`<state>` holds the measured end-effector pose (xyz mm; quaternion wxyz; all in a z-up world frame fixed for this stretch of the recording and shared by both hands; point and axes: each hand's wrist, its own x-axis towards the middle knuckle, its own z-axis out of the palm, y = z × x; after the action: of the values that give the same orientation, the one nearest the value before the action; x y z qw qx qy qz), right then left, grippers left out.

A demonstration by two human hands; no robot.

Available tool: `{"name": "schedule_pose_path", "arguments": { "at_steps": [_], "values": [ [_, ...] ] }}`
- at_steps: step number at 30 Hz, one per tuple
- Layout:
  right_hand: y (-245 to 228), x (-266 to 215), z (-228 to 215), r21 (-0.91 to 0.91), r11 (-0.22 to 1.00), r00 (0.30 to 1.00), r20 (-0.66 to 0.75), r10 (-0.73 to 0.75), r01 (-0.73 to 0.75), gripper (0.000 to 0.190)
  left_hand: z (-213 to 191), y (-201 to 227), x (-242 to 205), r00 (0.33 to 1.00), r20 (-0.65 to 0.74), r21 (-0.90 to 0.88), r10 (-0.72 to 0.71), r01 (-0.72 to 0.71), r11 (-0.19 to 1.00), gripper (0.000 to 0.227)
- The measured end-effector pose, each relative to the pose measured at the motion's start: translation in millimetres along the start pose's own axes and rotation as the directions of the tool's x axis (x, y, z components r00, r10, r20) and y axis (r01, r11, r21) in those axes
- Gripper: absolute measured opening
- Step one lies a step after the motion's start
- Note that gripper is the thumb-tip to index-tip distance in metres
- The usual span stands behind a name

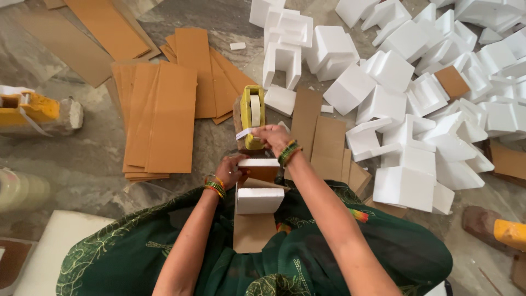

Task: The person assembles small cardboard boxes by inserting white foam inserts into the flaps and securing them with tape. The person repeatedly picks up foam pieces and cardboard sheets, folds the cardboard around the foam, and uses a tape dispenser to seal the box.

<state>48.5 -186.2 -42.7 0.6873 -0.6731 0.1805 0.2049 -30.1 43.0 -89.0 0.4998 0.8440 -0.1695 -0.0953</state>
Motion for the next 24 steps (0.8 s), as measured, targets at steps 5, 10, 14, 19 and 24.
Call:
{"name": "schedule_pose_path", "arguments": {
  "at_steps": [5,10,14,19,24],
  "values": [
    [31.3,-72.8,9.0,-0.266,0.963,0.976,0.195,0.096,-0.042,0.023,8.0,-17.8,9.3,0.999,0.042,-0.062,-0.012,0.015,0.998,0.058],
    [72.4,-58.0,3.9,-0.598,0.799,0.933,0.253,0.256,-0.058,0.025,11.4,-23.3,11.7,0.992,0.034,-0.021,0.123,-0.123,0.992,0.06],
    [101.3,-26.6,1.2,-0.728,0.682,0.933,0.2,0.299,-0.063,0.022,-3.0,-7.9,5.2,0.987,0.156,-0.211,-0.026,0.059,0.976,0.066],
    [133.7,-7.8,-3.2,-0.737,0.675,0.957,0.165,0.239,-0.041,0.017,-9.0,20.3,14.4,0.946,0.237,-0.327,-0.22,0.29,0.899,0.047],
    [138.0,-12.3,3.3,-0.742,0.67,0.965,0.172,0.197,-0.004,0.027,0.5,18.0,13.3,0.943,0.197,-0.257,-0.268,0.313,0.914,0.055]
  ]
}}
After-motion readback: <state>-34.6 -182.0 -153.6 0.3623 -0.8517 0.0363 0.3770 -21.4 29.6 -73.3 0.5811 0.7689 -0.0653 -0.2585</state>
